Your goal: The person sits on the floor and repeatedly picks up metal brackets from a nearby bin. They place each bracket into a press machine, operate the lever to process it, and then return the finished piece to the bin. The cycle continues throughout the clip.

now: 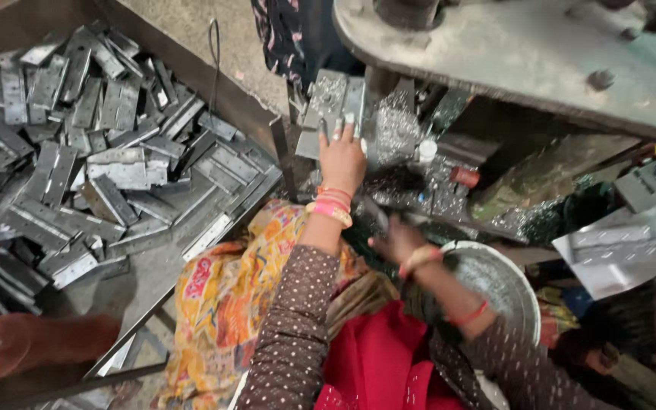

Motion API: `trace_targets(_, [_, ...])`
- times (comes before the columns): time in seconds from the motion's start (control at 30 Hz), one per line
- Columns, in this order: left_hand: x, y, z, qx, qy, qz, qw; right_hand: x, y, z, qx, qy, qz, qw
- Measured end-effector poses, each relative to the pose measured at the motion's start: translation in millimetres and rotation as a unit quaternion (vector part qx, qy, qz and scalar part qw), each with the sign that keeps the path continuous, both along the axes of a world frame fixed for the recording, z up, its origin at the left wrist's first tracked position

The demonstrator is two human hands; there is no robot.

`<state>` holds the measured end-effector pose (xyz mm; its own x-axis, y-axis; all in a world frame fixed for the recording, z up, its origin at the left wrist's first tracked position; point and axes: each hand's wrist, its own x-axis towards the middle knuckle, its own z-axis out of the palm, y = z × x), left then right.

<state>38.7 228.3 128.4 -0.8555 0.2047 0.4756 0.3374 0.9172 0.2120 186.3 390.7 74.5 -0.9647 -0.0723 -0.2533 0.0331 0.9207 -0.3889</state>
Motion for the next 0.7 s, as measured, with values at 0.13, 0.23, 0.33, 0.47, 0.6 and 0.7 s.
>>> trace_targets(0.13, [-7.2, 2.6, 0.8, 0.002, 0.007, -0.003, 1.000, 34.1, -13.9, -40.7, 0.021, 0.018, -0.073, 0.997])
trace_targets(0.23, [0.1, -2.0, 0.7, 0.011, 0.012, -0.002, 1.000, 40.1, -17.8, -48.9, 0.007, 0.045, -0.037, 0.998])
trace_targets(0.33, [5.6, -5.9, 0.6, 0.006, -0.011, -0.010, 1.000, 24.6, -9.0, -31.2, -0.003, 0.007, -0.025, 1.000])
trace_targets(0.47, [-12.8, -7.1, 5.9, -0.019, 0.021, 0.000, 1.000, -8.8, 3.5, 6.8, 0.021, -0.031, 0.006, 0.999])
trace_targets(0.6, [-41.0, -1.8, 12.1, -0.038, -0.051, 0.015, 0.998, -1.1, 6.5, -8.9, -0.016, 0.003, -0.006, 1.000])
trace_targets(0.7, [-48.4, 1.0, 12.2, -0.034, -0.029, 0.010, 0.999, 25.2, -2.1, -47.4, 0.006, 0.045, -0.081, 0.996])
